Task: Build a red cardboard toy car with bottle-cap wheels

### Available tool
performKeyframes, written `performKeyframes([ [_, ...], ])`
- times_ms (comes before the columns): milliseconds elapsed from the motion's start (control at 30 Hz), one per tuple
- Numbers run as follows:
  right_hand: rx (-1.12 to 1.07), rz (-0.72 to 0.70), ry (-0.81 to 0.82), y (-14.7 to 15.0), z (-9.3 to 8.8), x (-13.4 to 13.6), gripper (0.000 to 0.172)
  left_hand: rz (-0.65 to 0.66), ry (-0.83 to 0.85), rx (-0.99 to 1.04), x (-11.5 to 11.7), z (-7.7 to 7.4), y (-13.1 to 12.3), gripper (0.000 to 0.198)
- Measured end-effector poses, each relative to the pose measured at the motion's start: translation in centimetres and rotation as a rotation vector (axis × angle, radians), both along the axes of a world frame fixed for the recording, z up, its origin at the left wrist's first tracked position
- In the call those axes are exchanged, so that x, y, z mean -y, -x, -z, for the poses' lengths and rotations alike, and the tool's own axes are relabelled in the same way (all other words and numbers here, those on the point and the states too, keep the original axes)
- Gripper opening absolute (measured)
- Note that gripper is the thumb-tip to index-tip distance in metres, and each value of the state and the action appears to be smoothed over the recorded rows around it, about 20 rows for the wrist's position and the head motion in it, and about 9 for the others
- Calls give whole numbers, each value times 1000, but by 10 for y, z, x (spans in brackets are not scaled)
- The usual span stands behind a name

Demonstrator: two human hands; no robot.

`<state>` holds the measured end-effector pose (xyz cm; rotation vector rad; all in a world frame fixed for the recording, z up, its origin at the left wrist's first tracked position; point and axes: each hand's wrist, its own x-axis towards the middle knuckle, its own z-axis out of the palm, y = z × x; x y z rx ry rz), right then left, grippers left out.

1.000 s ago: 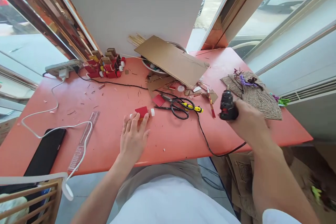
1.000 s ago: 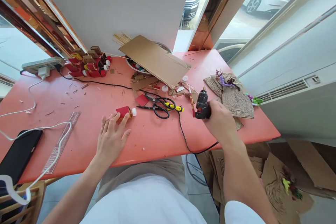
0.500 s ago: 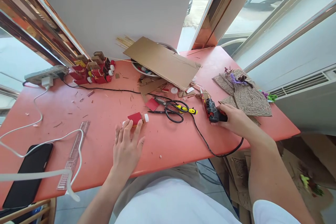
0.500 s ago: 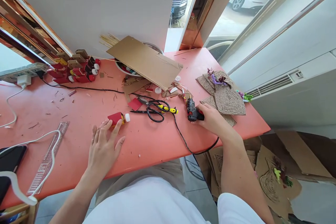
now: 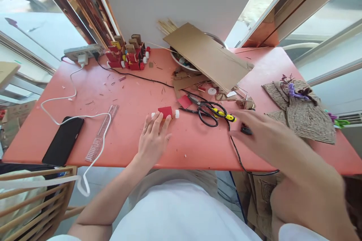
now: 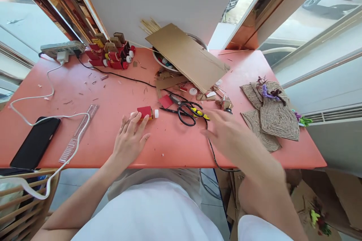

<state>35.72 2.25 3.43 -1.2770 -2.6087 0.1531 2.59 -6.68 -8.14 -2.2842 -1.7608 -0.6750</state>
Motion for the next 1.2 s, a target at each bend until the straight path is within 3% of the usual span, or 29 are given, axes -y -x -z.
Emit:
performKeyframes([
  [67, -27, -218, 22, 49, 2, 2, 41, 5, -25, 5, 1, 0, -1, 64],
  [167, -13, -384, 40, 109, 21, -3, 50, 8, -82, 7, 0, -3, -2, 59],
  [300, 45, -489, 39, 146, 47, -14, 67, 20, -87, 42, 0, -4, -2, 60],
  [433, 62, -466, 35, 151, 56, -18, 75, 21, -44, 82, 0, -1, -2, 70],
  [567, 89, -435, -3, 149, 53, -22, 78, 25, -102, 88, 2, 1, -5, 69],
  [800, 17, -222, -31, 137, 31, -46, 53, 19, -66, 67, 5, -3, -6, 70],
  [1000, -48, -476, 203, 150, 39, -46, 52, 24, -36, 28, 7, -2, -4, 67],
  [1200, 17, -511, 124, 163, 55, -42, 55, 16, 5, -29, 12, -1, 0, 70],
])
